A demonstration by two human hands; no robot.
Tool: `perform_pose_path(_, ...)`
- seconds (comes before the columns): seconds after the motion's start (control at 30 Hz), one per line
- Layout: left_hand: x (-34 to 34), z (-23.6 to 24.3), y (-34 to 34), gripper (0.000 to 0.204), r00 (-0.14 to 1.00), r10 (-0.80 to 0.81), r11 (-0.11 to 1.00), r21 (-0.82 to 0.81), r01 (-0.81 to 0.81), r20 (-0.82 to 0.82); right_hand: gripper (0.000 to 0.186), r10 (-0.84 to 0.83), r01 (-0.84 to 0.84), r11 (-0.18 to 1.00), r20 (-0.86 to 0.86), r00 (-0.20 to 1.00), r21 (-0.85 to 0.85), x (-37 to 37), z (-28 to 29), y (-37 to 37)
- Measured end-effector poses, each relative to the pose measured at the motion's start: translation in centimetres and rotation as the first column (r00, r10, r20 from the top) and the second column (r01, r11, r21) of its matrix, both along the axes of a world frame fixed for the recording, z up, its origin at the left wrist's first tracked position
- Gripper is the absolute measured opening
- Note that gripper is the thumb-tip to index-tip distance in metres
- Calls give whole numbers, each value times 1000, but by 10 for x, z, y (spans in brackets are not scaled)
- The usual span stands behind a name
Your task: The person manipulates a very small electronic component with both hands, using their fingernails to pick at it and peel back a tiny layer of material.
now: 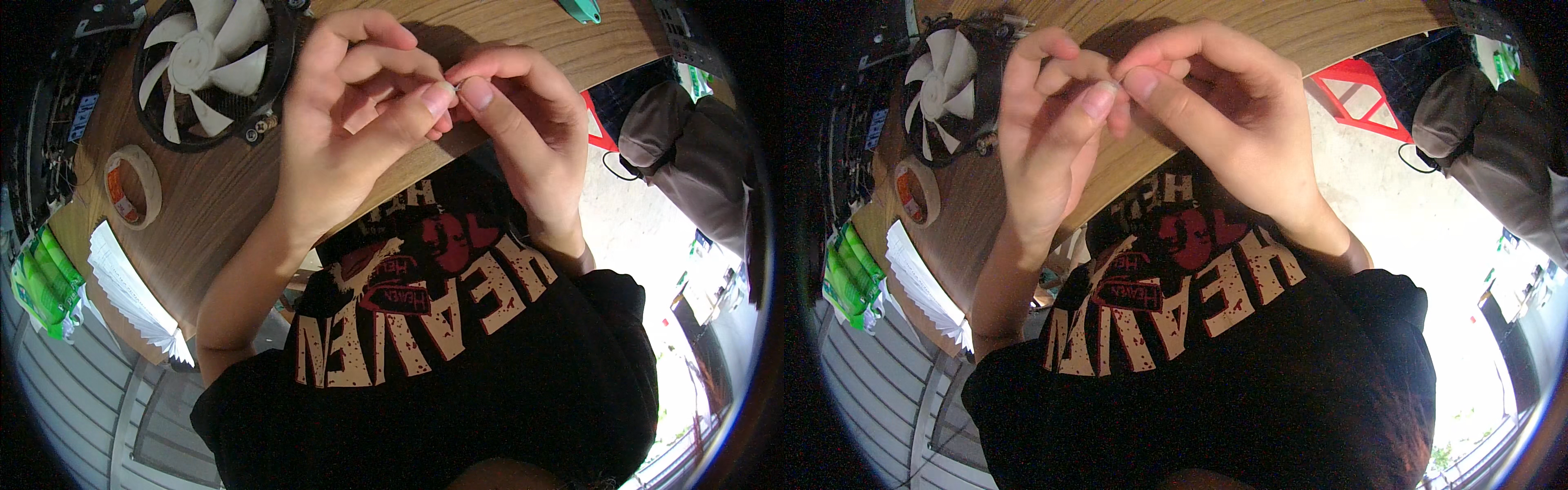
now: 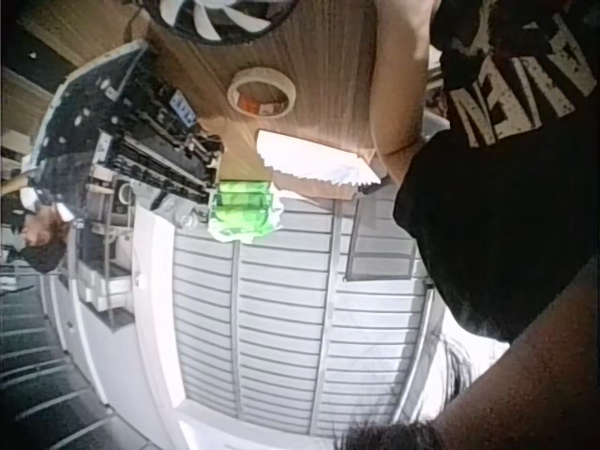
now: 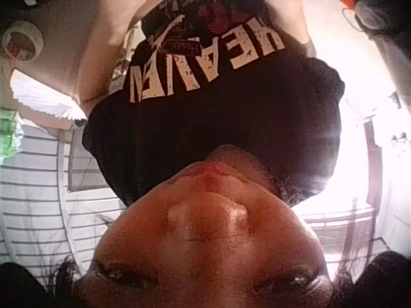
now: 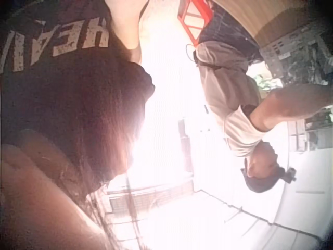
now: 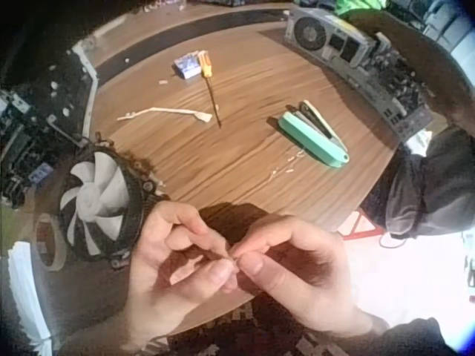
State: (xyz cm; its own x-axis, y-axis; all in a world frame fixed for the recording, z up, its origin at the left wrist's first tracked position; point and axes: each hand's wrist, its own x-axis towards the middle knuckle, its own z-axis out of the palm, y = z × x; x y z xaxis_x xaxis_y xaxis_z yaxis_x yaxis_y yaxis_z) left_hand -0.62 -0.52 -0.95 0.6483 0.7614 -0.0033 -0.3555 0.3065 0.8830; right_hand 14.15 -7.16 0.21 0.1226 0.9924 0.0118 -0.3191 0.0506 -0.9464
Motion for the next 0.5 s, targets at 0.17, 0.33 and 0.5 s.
perform_pose_path(0.17,-1,-7,2,31,1000,8,999,44,-9,23,17,-55,55,996,6,998,-63,-4,5,0)
perform_pose_path(0.33,3,2,-1,29,1000,17,998,64,-17,5,18,-52,51,998,-15,999,-44,-4,3,-1)
perform_pose_path(0.5,2,0,-1,28,1000,13,993,116,-16,24,18,-40,39,999,-33,999,-35,-4,3,-1)
